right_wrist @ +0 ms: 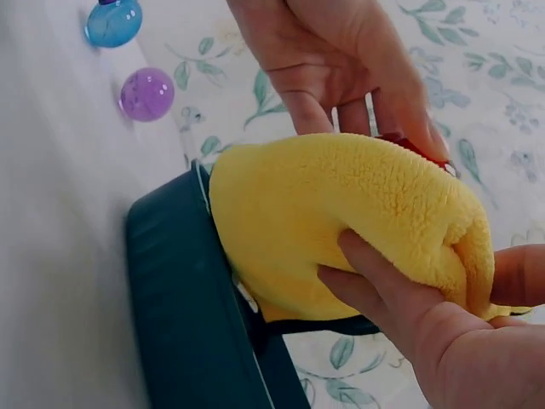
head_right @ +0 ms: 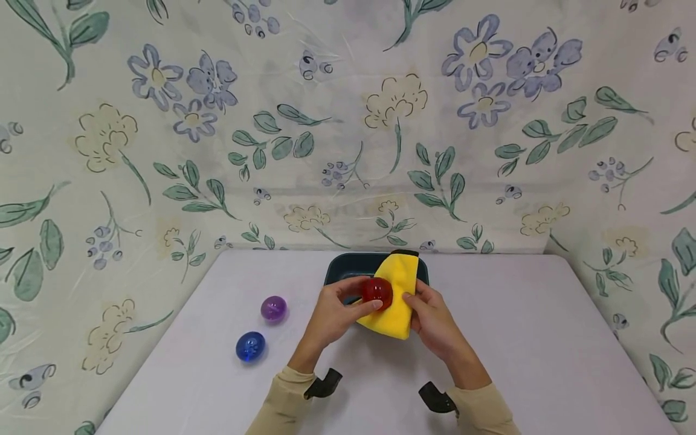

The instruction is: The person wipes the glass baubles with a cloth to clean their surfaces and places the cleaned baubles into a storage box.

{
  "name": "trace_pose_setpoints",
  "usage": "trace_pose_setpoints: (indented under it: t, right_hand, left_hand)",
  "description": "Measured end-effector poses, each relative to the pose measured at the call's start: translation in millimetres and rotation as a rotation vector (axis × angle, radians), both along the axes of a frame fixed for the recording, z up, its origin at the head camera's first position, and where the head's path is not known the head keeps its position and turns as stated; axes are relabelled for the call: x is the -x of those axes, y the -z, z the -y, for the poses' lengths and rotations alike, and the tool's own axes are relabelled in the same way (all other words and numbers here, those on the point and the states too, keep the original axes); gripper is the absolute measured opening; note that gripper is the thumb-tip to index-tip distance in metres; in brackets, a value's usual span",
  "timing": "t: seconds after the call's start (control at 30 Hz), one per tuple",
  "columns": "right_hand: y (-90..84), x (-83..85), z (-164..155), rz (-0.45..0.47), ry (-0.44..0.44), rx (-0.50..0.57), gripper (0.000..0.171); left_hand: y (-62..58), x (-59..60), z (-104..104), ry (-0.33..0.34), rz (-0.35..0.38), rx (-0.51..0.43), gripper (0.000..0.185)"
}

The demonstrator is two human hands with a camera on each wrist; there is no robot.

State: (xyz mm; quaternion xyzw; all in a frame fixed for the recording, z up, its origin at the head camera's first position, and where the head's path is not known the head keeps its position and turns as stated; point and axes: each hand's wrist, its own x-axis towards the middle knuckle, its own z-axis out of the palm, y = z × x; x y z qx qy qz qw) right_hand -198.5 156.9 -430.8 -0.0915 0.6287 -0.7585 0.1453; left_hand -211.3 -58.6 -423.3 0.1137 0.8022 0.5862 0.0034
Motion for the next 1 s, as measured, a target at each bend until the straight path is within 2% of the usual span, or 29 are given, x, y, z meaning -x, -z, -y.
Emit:
trace_pose_setpoints:
  t: [0.27, 0.4, 0.67, 0.9, 1.0]
  right_hand:
    - [-3.4, -1.2, -3.1, 0.004, 0.04, -0.029, 0.055]
    - [-5.4, -1.3, -3.9, -0.012, 0.059, -0.034, 0.055]
    - [-6.9, -1.0, -6.5, -0.047, 0.072, -0.041, 0.055]
    - [-7.2, -0.9, -7.5, -0.092, 0.077, -0.036, 0.053]
    - [-8.2, -2.3, -7.6, -0.121, 0.07, -0.032, 0.053]
  left_hand:
    - [1.2, -1.0, -1.2, 0.05, -0.025, -0.003, 0.047]
    - [0.4, -2.1, -2.0, 0.062, -0.034, 0.007, 0.052]
    - [-1.4, -4.7, -4.4, 0.077, -0.039, 0.06, 0.06]
    - [-0.8, -7.0, -4.9, 0.067, -0.067, 0.163, 0.061]
    - [-0.5, -5.7, -3.5, 0.079, -0.07, 0.172, 0.063]
